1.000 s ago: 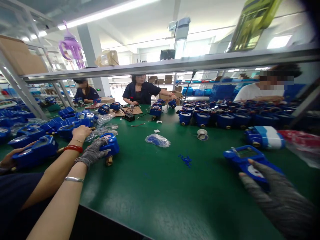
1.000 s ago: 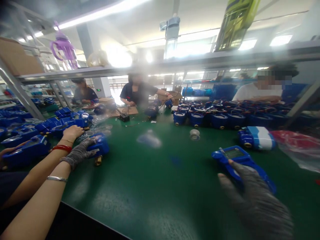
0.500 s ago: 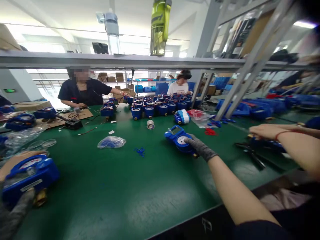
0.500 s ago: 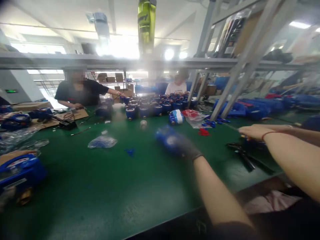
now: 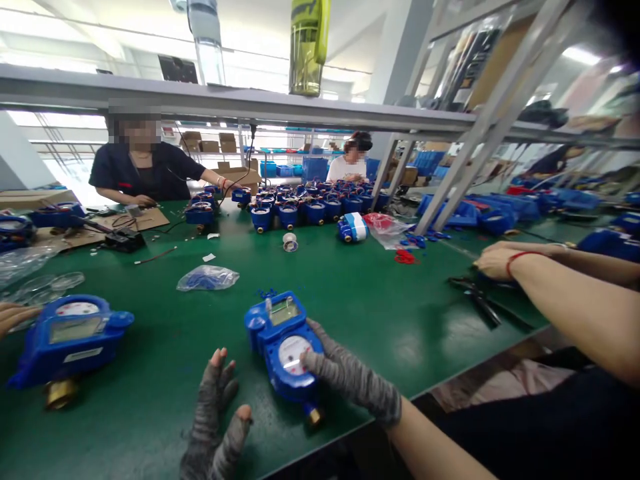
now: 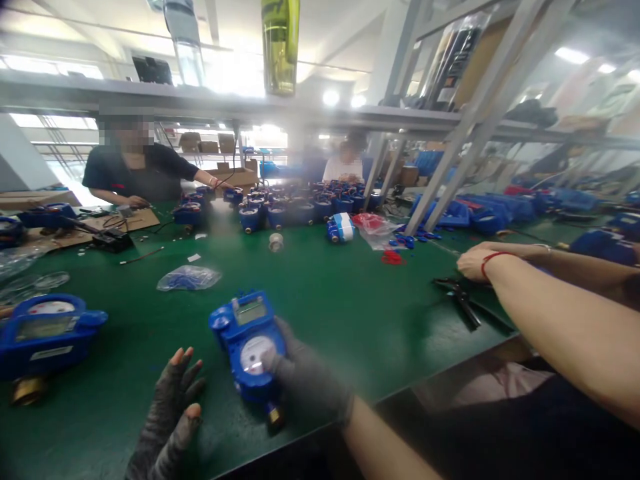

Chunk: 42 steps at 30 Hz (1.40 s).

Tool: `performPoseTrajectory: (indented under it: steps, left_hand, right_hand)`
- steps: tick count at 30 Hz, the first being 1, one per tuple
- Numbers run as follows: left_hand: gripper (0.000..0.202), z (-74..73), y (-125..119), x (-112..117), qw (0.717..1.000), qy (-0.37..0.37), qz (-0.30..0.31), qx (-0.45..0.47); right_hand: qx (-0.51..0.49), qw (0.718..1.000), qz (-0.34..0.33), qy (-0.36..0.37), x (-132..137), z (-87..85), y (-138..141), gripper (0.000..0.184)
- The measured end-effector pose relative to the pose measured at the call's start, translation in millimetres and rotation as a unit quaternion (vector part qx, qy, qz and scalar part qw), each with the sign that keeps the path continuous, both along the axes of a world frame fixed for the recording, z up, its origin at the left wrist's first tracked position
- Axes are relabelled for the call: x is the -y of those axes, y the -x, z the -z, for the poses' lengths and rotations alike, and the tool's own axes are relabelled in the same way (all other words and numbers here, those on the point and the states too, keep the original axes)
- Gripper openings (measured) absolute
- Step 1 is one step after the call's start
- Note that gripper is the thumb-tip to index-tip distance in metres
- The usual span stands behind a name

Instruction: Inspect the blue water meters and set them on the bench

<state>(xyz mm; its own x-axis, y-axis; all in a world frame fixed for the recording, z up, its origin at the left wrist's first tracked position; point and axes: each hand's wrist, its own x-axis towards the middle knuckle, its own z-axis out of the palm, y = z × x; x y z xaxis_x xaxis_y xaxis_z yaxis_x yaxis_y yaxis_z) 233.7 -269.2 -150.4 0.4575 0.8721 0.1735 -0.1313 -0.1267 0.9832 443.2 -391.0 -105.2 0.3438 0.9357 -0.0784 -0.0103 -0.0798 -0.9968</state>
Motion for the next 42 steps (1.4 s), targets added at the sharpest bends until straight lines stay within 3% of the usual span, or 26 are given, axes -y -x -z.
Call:
performPoseTrajectory:
  steps: [2,4,6,7,8,11,14,17,22,25,31,36,42]
  left_hand:
    - [0.085,5.5,-12,5,0.998,0.037,-0.015,0.047]
    - [0.088,11.2,-10,-2,0.996,0.04,-0.055,0.061]
    - [0.086,18.5,-1,-15,0.993,0.02,-0.094,0.063]
    - [0.086,22.9,3,-22,0.992,0.009,-0.105,0.067]
    - [0.088,27.6,6,-28,0.991,0.002,-0.111,0.074]
    - [0.093,41.3,5,-41,0.989,-0.002,-0.097,0.113]
    - [0.099,49.4,-2,-47,0.986,-0.007,-0.086,0.145]
    - [0.1,49.0,-2,-42,0.986,-0.004,-0.092,0.137]
    - [0.086,34.5,7,-24,0.991,0.028,-0.071,0.106]
    - [0.088,28.3,4,-23,0.99,0.023,-0.084,0.111]
    - [0.096,33.4,-1,-35,0.991,-0.014,-0.083,0.105]
    - [0.098,35.4,2,-30,0.989,0.01,-0.078,0.124]
    - [0.077,27.1,6,-17,0.987,0.031,-0.085,0.133]
  right_hand:
    - [-0.016,0.996,-0.093,0.006,-13,2.9,15,0.069]
    - [0.034,0.991,-0.126,0.022,-34,6.8,8,0.055]
    - [0.173,0.983,-0.049,0.039,-63,13.1,-14,0.041]
    - [0.298,0.951,0.033,0.068,-80,17.4,-28,0.034]
    - [0.337,0.935,0.073,0.086,-95,22.2,-41,0.03]
    - [0.394,0.903,0.118,0.124,-133,36.8,-67,0.022]
    - [0.436,0.88,0.121,0.147,-151,46.7,-73,0.017]
    - [0.471,0.86,0.11,0.162,-157,51.0,-70,0.015]
    - [0.513,0.833,0.098,0.185,-158,51.8,-69,0.022]
    - [0.528,0.823,0.085,0.193,-150,49.7,-68,0.022]
    - [0.537,0.818,0.063,0.198,-138,44.1,-65,0.019]
    - [0.53,0.815,0.079,0.221,-142,43.8,-62,0.024]
    - [0.518,0.822,0.089,0.218,-146,42.9,-62,0.016]
